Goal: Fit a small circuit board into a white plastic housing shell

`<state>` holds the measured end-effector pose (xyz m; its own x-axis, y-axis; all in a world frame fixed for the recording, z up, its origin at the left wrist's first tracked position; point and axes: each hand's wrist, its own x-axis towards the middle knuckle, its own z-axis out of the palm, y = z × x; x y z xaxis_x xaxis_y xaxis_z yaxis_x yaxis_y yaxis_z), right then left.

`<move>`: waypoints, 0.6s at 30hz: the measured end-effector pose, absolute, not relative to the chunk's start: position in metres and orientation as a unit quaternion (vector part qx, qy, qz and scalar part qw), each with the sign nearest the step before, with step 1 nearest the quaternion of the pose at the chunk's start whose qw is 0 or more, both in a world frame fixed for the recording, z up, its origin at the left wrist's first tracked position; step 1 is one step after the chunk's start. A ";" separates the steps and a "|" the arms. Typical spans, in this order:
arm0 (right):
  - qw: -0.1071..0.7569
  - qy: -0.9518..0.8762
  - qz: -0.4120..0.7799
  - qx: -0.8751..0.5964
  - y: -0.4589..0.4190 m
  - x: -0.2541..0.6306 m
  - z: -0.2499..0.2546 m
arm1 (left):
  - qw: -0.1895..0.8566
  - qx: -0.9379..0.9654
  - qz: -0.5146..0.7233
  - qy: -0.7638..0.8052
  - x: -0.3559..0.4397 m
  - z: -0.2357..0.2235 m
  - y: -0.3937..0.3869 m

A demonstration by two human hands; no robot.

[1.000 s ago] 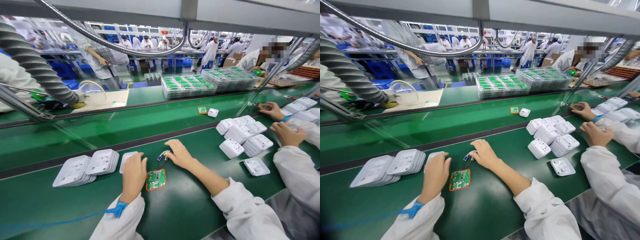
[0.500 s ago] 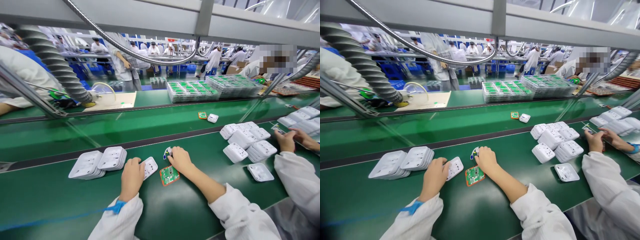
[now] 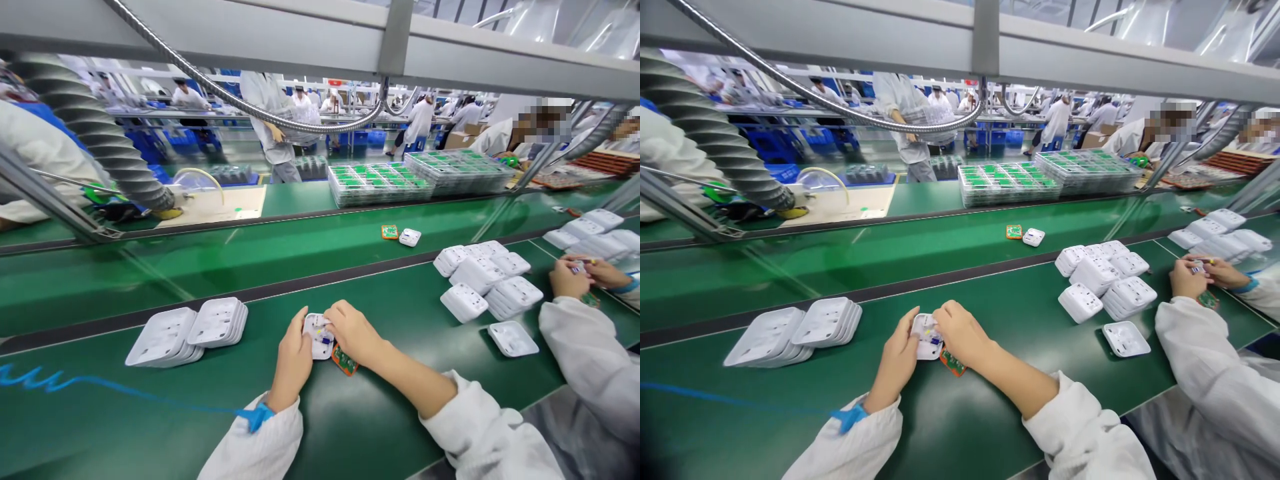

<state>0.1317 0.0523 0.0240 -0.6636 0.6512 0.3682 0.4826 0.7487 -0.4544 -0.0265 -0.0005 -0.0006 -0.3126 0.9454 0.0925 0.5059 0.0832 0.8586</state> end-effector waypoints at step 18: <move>0.233 -0.850 0.326 -0.342 0.063 0.132 0.025 | 0.389 0.446 0.501 0.631 -0.017 0.005 -0.008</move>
